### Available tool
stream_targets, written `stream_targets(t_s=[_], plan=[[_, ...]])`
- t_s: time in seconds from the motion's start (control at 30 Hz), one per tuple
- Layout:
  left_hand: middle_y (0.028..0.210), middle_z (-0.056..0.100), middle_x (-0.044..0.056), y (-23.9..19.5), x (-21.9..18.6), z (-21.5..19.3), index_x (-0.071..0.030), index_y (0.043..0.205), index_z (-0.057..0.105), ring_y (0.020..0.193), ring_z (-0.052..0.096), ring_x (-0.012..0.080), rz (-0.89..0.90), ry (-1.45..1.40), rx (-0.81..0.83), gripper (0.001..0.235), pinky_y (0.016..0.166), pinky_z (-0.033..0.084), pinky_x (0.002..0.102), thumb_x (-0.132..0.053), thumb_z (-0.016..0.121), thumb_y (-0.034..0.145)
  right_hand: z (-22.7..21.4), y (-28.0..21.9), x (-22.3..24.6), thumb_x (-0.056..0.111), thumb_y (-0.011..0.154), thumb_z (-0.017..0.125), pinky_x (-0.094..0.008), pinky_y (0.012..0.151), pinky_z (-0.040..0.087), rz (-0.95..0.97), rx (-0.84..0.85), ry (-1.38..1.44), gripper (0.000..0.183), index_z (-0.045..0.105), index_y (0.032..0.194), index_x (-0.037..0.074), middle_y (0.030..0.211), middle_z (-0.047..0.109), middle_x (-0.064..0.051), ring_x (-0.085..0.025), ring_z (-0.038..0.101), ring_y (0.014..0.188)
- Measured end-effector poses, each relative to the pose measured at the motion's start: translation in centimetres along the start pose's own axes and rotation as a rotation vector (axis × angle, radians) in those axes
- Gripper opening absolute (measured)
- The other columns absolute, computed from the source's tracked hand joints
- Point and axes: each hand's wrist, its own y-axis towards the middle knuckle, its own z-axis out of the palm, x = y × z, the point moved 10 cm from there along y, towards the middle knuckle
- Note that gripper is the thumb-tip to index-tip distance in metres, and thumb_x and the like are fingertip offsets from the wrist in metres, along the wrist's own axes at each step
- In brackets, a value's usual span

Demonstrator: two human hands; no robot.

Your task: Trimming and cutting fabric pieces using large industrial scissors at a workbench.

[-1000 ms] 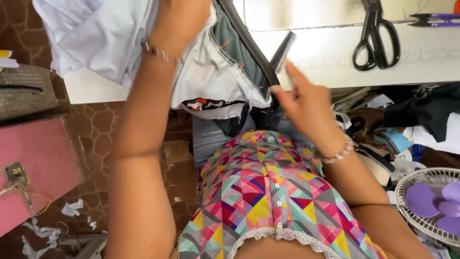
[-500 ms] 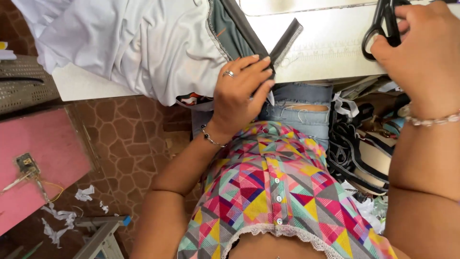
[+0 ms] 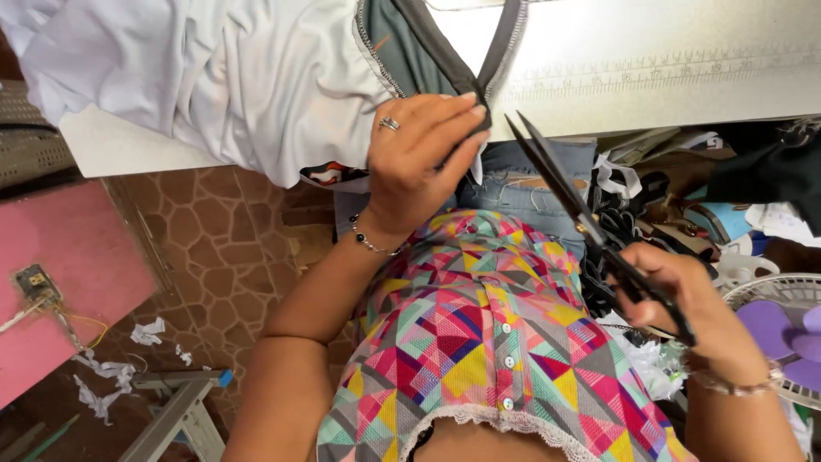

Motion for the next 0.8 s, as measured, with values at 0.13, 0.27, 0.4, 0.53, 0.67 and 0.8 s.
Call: stream_targets(t_s=[0.13, 0.27, 0.4, 0.53, 0.67, 0.8], plan=[[0.106, 0.071, 0.004, -0.9, -0.5, 0.7, -0.010, 0.107, 0.077, 0.097, 0.067, 0.0271, 0.134, 0.138, 0.004, 0.019, 0.083, 0.049, 0.042, -0.010, 0.089, 0.092, 1.1, 2.2, 0.9, 0.070, 0.080, 0.060, -0.024, 0.057, 0.048, 0.189, -0.171, -0.148, 0.056, 0.061, 0.086, 0.014, 0.070, 0.061, 0.005, -0.008, 0.057, 0.059], [0.103, 0.073, 0.003, -0.9, -0.6, 0.5, -0.009, 0.107, 0.076, 0.094, 0.066, 0.0255, 0.173, 0.153, -0.010, 0.020, 0.086, 0.047, 0.042, -0.009, 0.089, 0.092, 1.4, 3.9, 1.1, 0.056, 0.081, 0.068, -0.025, 0.056, 0.039, 0.229, -0.216, -0.091, 0.049, 0.057, 0.089, 0.009, 0.070, 0.054, 0.000, -0.009, 0.047, 0.059], [0.101, 0.073, -0.001, -1.3, -0.5, 0.5, -0.012, 0.103, 0.078, 0.092, 0.068, 0.0227, 0.194, 0.196, -0.061, 0.013, 0.092, 0.044, 0.040, -0.013, 0.086, 0.093, 1.6, 4.6, 1.4, 0.051, 0.084, 0.069, -0.022, 0.053, 0.036, 0.256, -0.238, -0.088, 0.046, 0.059, 0.094, 0.008, 0.070, 0.055, 0.002, -0.007, 0.044, 0.057], [0.104, 0.072, -0.003, -1.4, -0.1, 0.7, -0.013, 0.106, 0.075, 0.092, 0.067, 0.0233, 0.163, 0.200, -0.035, 0.010, 0.090, 0.043, 0.040, -0.013, 0.081, 0.097, 1.2, 4.1, 0.2, 0.044, 0.087, 0.069, -0.021, 0.051, 0.045, 0.283, -0.231, -0.134, 0.040, 0.059, 0.098, 0.007, 0.071, 0.058, -0.001, -0.009, 0.058, 0.055], [0.104, 0.071, -0.002, -1.4, -0.1, 0.8, -0.013, 0.106, 0.075, 0.093, 0.068, 0.0234, 0.157, 0.190, -0.023, 0.012, 0.089, 0.044, 0.040, -0.011, 0.082, 0.097, 1.5, 3.9, 0.4, 0.038, 0.090, 0.068, -0.025, 0.055, 0.049, 0.338, -0.227, -0.121, 0.034, 0.061, 0.100, 0.006, 0.067, 0.058, -0.003, -0.011, 0.059, 0.053], [0.106, 0.071, -0.003, -1.5, 0.2, 1.0, -0.014, 0.109, 0.074, 0.096, 0.067, 0.0223, 0.143, 0.188, 0.010, 0.014, 0.090, 0.042, 0.040, -0.013, 0.081, 0.097, 1.7, 4.2, 1.2, 0.027, 0.094, 0.068, -0.024, 0.049, 0.039, 0.353, -0.262, -0.102, 0.025, 0.057, 0.086, 0.007, 0.053, 0.055, -0.005, -0.011, 0.051, 0.045]])
